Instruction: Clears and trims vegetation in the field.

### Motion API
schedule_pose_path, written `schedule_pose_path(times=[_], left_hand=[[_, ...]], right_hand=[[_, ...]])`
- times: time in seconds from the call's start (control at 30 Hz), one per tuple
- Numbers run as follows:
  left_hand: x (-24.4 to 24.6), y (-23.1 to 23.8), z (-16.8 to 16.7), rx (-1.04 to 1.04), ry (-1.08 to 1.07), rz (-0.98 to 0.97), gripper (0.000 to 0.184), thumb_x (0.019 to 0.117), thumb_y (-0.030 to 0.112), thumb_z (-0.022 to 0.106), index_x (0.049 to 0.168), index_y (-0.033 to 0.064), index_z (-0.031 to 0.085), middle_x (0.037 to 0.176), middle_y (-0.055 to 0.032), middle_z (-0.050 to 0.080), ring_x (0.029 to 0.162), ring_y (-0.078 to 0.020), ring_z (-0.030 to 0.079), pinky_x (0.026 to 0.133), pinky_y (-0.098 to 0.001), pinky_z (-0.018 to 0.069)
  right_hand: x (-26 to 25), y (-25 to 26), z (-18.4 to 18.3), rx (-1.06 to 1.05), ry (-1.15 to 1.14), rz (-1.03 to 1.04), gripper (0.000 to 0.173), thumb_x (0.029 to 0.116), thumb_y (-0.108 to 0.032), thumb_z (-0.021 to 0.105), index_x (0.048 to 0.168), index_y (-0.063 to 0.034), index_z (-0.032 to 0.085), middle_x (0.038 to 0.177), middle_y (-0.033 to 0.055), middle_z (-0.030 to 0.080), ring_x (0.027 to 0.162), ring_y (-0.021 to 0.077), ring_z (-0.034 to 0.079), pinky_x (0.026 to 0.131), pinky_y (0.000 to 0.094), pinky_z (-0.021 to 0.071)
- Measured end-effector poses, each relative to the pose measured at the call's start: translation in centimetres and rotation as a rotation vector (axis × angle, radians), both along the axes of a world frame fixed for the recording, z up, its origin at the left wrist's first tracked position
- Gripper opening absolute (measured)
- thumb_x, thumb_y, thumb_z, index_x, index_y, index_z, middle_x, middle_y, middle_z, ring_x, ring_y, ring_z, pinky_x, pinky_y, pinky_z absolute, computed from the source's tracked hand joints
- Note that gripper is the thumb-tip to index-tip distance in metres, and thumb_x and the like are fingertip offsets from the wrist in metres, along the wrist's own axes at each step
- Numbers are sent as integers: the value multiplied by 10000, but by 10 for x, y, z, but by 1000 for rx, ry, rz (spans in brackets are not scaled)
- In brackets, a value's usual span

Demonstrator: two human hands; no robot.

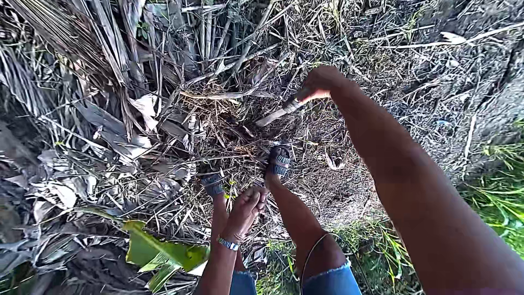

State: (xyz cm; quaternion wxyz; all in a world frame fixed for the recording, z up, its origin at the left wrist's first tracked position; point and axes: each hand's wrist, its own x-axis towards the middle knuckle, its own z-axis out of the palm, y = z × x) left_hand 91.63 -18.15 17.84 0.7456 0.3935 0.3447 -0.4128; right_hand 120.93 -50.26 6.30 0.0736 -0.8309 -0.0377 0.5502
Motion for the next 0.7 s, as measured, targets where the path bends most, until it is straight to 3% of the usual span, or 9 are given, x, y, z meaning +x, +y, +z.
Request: schedule_pose_path(times=[0.07,0.13,0.23,0.27,0.4,0.47,0.53,0.6,0.7], left_hand=[[14,-3,-12,42,-56,-37,194,1032,198,557,1109,91,699,892,30,657,736,-60,599,679,-240,531],[31,-3,-28,105,-71,-52,190,1022,150,545,1100,74,700,868,33,665,721,-59,603,673,-240,533],[60,-5,-50,223,-53,-109,201,1020,81,504,1095,22,681,802,20,653,650,-54,574,611,-220,506],[68,-7,-57,262,-49,-149,195,1034,71,500,1095,13,675,783,17,641,626,-54,562,593,-217,501],[86,-15,-84,378,-118,-353,174,1076,147,511,1043,41,646,737,33,590,567,-31,497,544,-193,448],[90,-16,-96,441,-197,-428,198,1074,186,534,1060,32,658,737,27,586,569,-33,485,545,-199,437],[91,-15,-105,532,-277,-530,245,1062,232,564,1091,17,676,786,-12,610,630,-63,521,607,-242,470],[93,-17,-118,613,-349,-596,272,1043,201,592,1113,-40,699,874,-108,678,744,-146,613,732,-350,543],[93,-18,-135,677,-438,-631,255,1024,175,619,1092,-49,721,962,-153,713,862,-188,657,846,-405,539]], right_hand=[[-3,27,19,57,-63,171,546,794,-533,836,1109,-95,749,1124,253,704,1114,490,646,880,745,482],[-22,51,52,113,-84,239,420,852,-398,805,1078,-51,738,1077,259,704,1064,497,655,837,731,487],[-101,84,100,219,-196,110,87,904,-97,715,941,-19,726,914,225,706,887,450,696,703,655,541],[-135,97,110,241,-284,39,45,899,-57,720,892,-13,710,856,205,690,807,415,699,628,600,560],[-227,163,121,157,-220,-93,226,992,4,501,1100,144,641,970,281,679,873,427,715,677,523,596],[-245,186,123,123,-89,-106,328,1029,14,396,1266,174,557,1113,323,659,986,450,705,761,530,596],[-249,198,127,126,32,-108,386,1029,52,376,1377,200,452,1221,372,603,1068,495,665,825,563,579],[-255,206,127,118,-10,-120,402,1020,48,401,1394,186,456,1195,372,616,1037,492,674,803,554,575],[-261,214,124,119,-47,-126,410,1018,41,415,1403,172,466,1145,360,629,1000,486,678,770,535,581]])
